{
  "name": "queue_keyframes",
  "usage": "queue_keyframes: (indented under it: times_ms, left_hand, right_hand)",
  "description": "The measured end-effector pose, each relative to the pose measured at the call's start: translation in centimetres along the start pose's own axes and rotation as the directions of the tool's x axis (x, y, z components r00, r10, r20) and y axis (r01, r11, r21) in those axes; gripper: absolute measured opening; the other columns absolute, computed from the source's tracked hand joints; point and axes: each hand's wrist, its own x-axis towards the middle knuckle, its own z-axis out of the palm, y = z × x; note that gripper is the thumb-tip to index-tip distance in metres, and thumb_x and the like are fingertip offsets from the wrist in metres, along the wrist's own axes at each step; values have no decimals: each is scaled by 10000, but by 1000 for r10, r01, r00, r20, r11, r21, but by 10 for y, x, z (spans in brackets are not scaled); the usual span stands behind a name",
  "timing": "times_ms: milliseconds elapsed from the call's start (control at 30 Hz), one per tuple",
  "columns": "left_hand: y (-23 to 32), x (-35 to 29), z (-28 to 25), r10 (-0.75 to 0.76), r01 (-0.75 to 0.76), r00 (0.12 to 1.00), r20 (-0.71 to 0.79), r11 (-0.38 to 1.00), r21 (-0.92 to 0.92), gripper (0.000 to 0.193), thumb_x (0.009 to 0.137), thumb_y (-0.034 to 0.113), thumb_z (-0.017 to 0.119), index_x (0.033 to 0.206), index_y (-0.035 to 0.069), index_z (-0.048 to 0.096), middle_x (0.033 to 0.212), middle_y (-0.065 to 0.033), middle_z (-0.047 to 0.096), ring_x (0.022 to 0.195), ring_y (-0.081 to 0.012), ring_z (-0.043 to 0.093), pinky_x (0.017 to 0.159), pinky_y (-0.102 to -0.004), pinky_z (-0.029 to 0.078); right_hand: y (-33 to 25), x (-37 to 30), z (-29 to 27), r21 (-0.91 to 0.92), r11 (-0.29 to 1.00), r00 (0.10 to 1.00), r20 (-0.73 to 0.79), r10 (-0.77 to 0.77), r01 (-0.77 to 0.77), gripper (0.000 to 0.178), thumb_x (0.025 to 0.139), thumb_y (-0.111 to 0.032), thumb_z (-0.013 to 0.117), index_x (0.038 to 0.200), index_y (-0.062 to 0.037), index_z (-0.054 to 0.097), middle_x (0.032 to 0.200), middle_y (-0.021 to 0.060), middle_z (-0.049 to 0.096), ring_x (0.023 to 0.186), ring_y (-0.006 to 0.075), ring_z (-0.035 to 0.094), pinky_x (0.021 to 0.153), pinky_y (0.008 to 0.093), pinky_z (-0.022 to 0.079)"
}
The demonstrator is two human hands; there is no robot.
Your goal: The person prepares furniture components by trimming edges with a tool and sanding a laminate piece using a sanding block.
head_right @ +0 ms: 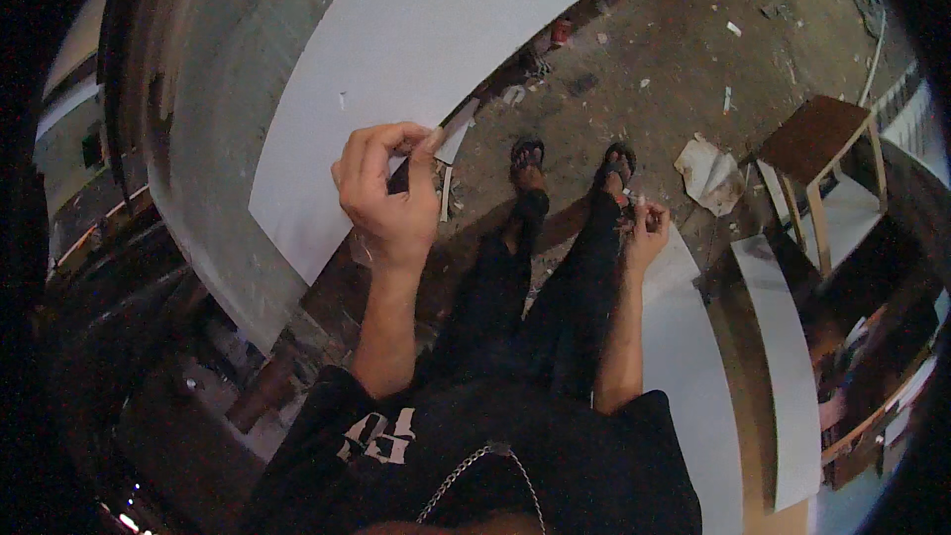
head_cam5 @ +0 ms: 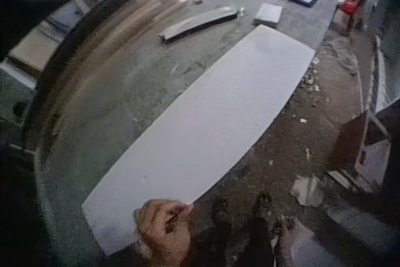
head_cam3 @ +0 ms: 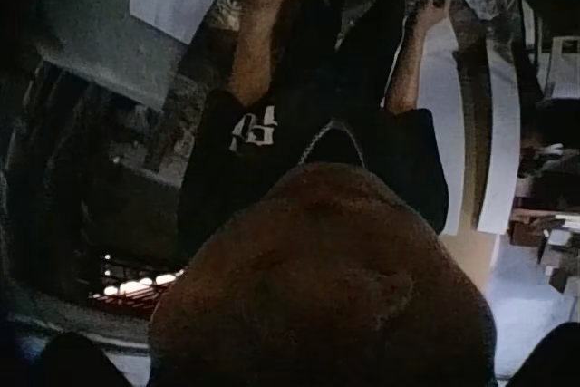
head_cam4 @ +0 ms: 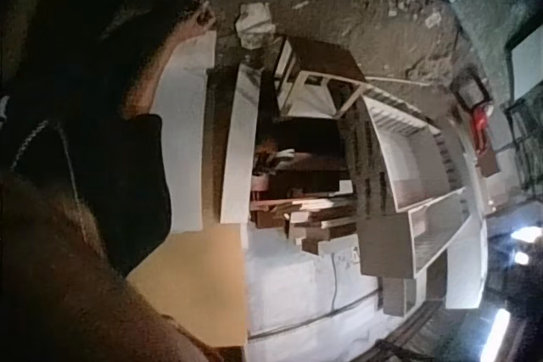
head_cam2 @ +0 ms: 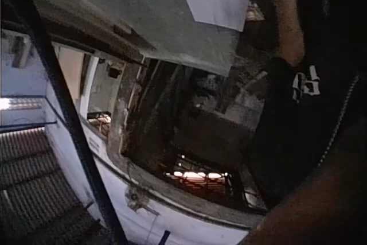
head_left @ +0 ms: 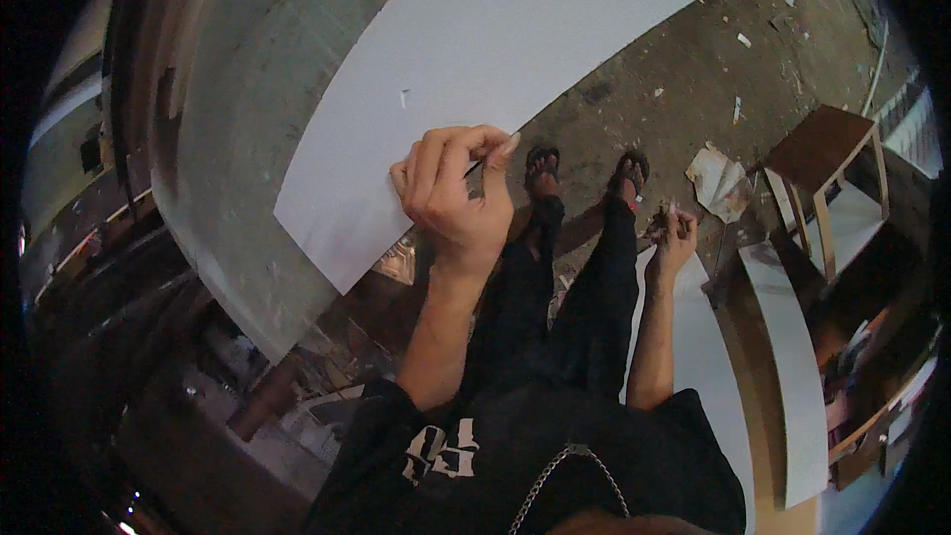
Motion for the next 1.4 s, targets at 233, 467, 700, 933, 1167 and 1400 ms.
queue_keyframes:
  times_ms: [233,467,700,933,1167,1400]
  left_hand:
    - [-3,-13,-5,-62,56,997,-51,992,-113,114,877,107,644,796,84,566,834,-28,569,772,-180,497,776,-304,349]
    - [-13,-54,-38,33,-29,991,-130,999,30,92,823,103,697,791,71,617,890,-57,599,826,-230,517,794,-333,388]
    - [-16,-41,-19,-40,70,970,-238,991,116,255,698,189,839,934,153,751,914,26,634,847,-188,539,807,-349,391]
    - [-10,-42,-6,-31,75,947,-319,989,125,236,652,76,815,860,178,769,834,61,635,808,-168,541,790,-345,388]
    - [-7,-41,-6,-28,75,937,-348,990,122,219,652,54,804,843,153,758,815,48,642,779,-170,558,791,-347,393]
    - [-2,-33,-13,-110,133,957,-268,989,71,145,695,90,801,814,126,728,822,28,651,788,-186,574,782,-350,398]
  right_hand:
    - [-20,32,-18,-120,993,991,135,20,-3,186,935,-195,672,946,-61,543,790,46,618,627,99,555,540,250,436]
    - [-43,69,-60,-213,976,971,239,8,44,160,943,-172,658,935,-43,563,773,50,610,610,103,557,524,252,467]
    - [-51,75,-58,-232,969,961,276,-18,85,152,944,-157,654,934,-54,542,770,28,590,613,96,550,521,243,452]
    - [-40,58,-34,-219,974,948,319,9,65,172,926,-163,680,918,-66,539,734,7,564,584,82,524,519,245,438]
    - [-46,43,-20,-186,982,947,312,79,-20,186,931,-185,677,883,-63,546,726,43,614,549,91,539,512,246,435]
    - [-46,55,-26,-227,972,949,315,12,64,203,937,-206,671,899,-50,546,727,71,638,538,98,551,499,238,440]
